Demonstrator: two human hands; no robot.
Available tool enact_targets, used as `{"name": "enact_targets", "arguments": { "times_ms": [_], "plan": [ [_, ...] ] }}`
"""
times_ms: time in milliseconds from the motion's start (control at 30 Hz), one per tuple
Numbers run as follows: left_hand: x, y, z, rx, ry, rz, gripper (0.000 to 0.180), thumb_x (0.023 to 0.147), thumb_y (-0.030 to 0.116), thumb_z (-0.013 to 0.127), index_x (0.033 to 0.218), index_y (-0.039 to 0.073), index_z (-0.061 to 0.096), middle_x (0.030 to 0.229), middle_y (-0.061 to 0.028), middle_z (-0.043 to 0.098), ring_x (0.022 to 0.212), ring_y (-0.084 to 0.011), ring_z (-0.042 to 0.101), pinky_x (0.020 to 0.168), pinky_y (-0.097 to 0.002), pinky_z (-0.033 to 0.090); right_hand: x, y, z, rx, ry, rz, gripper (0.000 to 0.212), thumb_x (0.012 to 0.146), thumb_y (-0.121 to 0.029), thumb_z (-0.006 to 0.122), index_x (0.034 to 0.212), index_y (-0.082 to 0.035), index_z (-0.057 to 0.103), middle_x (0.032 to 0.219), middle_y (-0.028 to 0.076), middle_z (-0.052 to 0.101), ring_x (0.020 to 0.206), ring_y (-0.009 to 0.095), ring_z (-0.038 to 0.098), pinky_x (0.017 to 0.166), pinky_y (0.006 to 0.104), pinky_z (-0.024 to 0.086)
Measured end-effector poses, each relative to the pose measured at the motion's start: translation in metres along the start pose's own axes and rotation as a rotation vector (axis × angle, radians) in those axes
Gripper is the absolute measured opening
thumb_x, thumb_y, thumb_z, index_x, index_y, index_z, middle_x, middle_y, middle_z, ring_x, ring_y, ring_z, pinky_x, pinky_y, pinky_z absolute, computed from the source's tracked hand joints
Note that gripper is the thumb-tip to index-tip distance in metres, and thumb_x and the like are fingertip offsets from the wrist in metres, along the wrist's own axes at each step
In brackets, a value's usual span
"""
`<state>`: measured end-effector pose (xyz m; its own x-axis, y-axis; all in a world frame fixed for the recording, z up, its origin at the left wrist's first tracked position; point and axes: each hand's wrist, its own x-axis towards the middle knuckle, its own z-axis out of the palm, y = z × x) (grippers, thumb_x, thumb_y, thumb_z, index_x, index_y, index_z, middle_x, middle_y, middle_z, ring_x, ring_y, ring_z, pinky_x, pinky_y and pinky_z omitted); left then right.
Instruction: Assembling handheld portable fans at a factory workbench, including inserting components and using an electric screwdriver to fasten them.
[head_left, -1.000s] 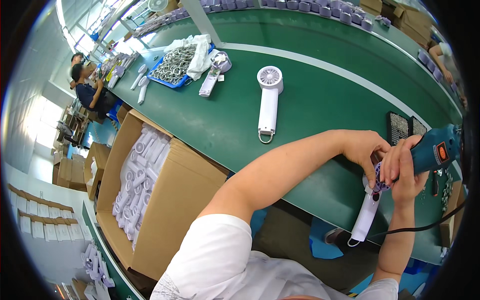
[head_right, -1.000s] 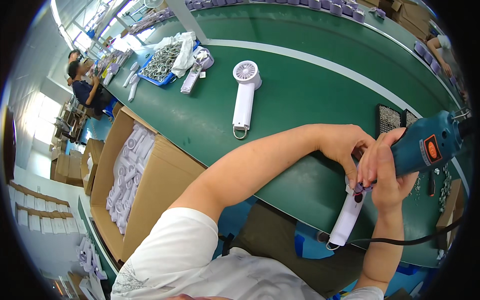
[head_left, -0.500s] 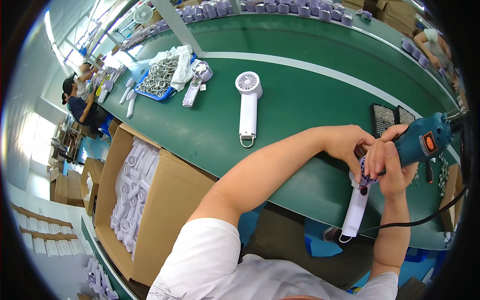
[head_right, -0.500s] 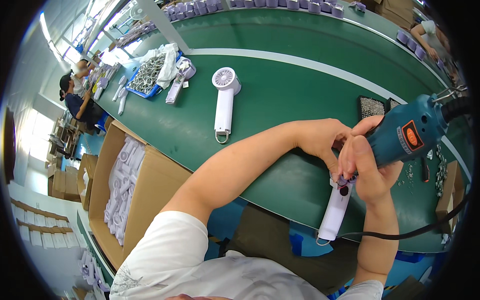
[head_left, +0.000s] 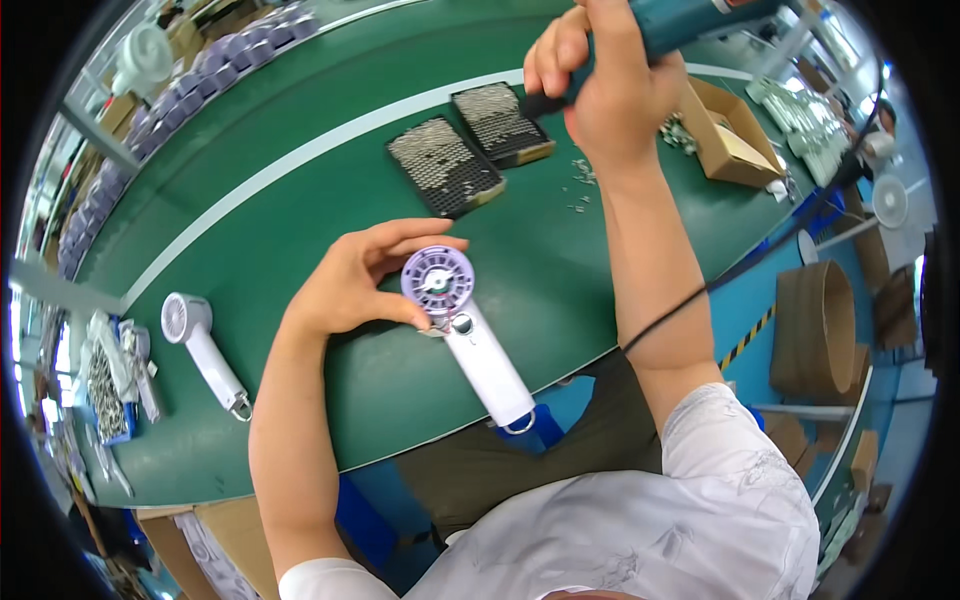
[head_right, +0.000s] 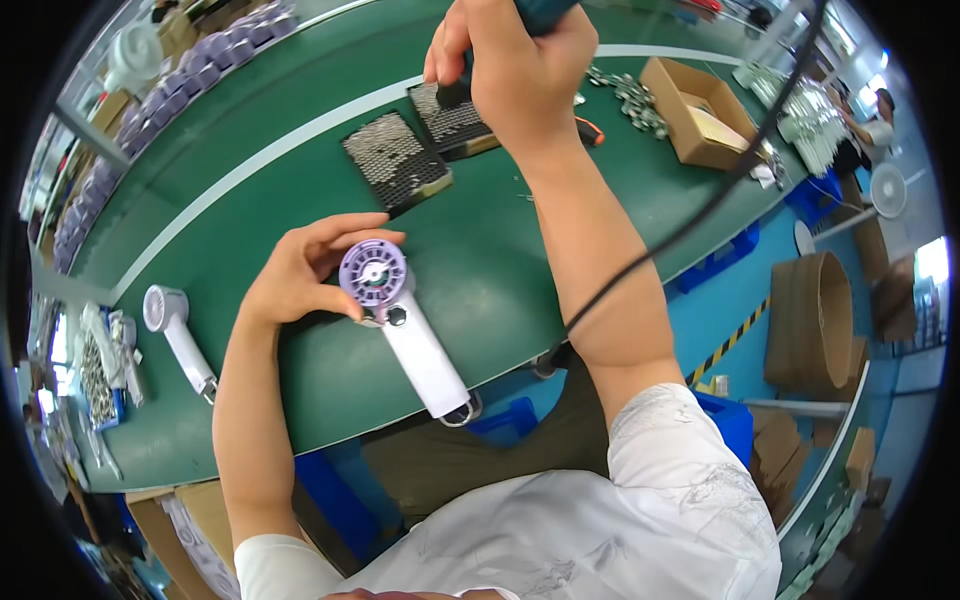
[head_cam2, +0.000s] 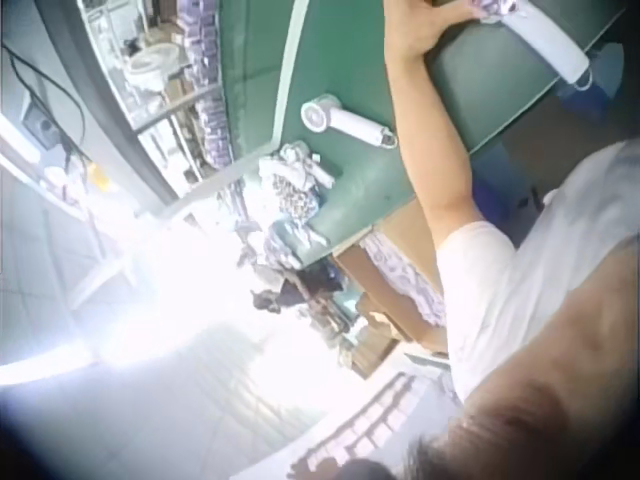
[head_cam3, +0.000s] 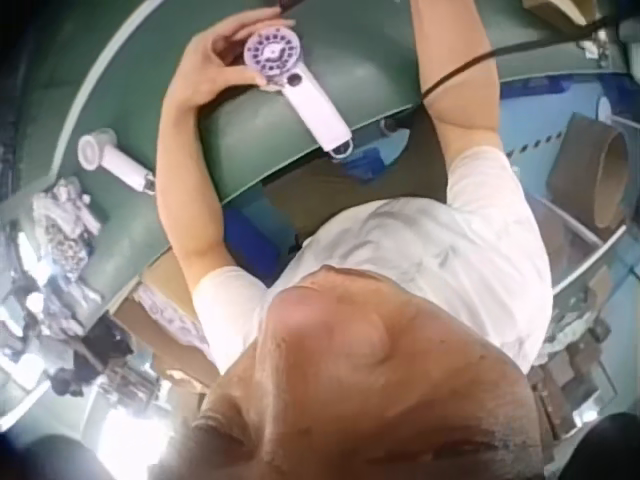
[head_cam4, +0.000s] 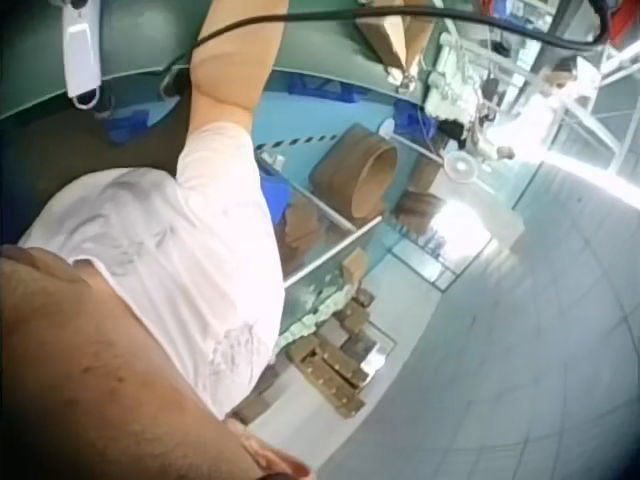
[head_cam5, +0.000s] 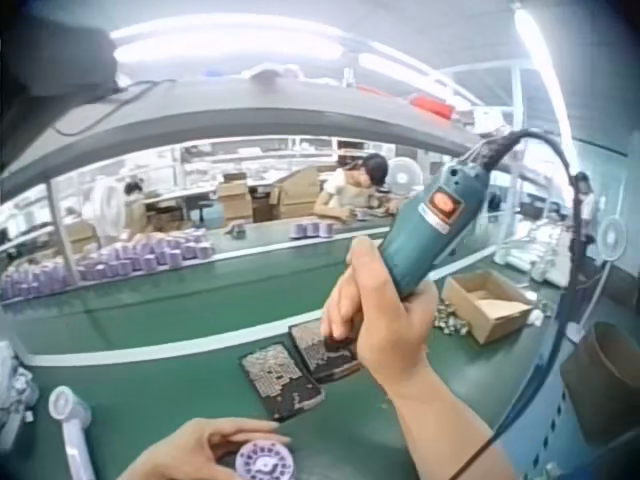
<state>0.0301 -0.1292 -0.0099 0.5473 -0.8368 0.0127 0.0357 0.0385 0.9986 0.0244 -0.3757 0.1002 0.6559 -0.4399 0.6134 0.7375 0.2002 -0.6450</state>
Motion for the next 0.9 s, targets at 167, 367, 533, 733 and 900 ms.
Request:
{"name": "enact_targets", "arguments": {
  "times_ms": [167, 367, 533, 733, 900],
  "plan": [
    [0.003, 0.003, 0.006, 0.009, 0.051, -0.033, 0.107, 0.052, 0.017, 0.101, 0.143, -0.005, 0.049, 0.136, -0.0185, 0.063, 0.127, -0.0235, 0.060, 0.114, -0.0400, 0.043, 0.024, 0.027, -0.038, -0.173, 0.001, -0.091, 0.040, 0.101, -0.021, 0.064, 0.065, -0.005, 0.055, 0.052, 0.005, 0.054, 0.042, 0.015, 0.054, 0.043, 0.0298, 0.046],
    [0.000, 0.002, 0.004, 0.019, 0.044, -0.030, 0.098, 0.058, 0.006, 0.097, 0.144, -0.002, 0.051, 0.136, -0.0170, 0.064, 0.129, -0.0237, 0.059, 0.115, -0.0417, 0.041, 0.023, 0.060, -0.044, -0.209, 0.055, -0.065, 0.018, 0.098, -0.018, 0.069, 0.093, -0.002, 0.061, 0.057, 0.003, 0.058, 0.044, 0.012, 0.056, 0.043, 0.0264, 0.045],
    [0.001, 0.002, 0.005, -0.004, 0.091, -0.058, 0.109, 0.050, 0.018, 0.101, 0.143, -0.004, 0.050, 0.135, -0.0185, 0.064, 0.124, -0.0225, 0.061, 0.113, -0.0406, 0.044, 0.018, 0.072, -0.042, -0.265, 0.062, -0.003, 0.019, 0.097, -0.018, 0.070, 0.095, -0.002, 0.061, 0.059, 0.002, 0.059, 0.045, 0.011, 0.058, 0.045, 0.0257, 0.046],
    [0.000, 0.002, 0.004, 0.018, 0.050, -0.015, 0.097, 0.058, 0.007, 0.097, 0.143, -0.002, 0.052, 0.135, -0.0163, 0.065, 0.127, -0.0232, 0.060, 0.114, -0.0409, 0.042, 0.011, 0.075, -0.039, -0.273, 0.019, 0.052, 0.019, 0.097, -0.019, 0.070, 0.095, -0.002, 0.061, 0.061, 0.002, 0.060, 0.047, 0.010, 0.059, 0.045, 0.0248, 0.046],
    [0.000, 0.001, 0.005, -0.013, 0.070, -0.046, 0.107, 0.052, 0.015, 0.101, 0.144, -0.004, 0.050, 0.135, -0.0186, 0.064, 0.125, -0.0231, 0.061, 0.113, -0.0401, 0.044, 0.010, 0.082, -0.040, -0.300, 0.035, 0.051, 0.019, 0.097, -0.019, 0.071, 0.094, -0.002, 0.061, 0.061, 0.002, 0.060, 0.047, 0.010, 0.059, 0.045, 0.0246, 0.046]
  ]
}}
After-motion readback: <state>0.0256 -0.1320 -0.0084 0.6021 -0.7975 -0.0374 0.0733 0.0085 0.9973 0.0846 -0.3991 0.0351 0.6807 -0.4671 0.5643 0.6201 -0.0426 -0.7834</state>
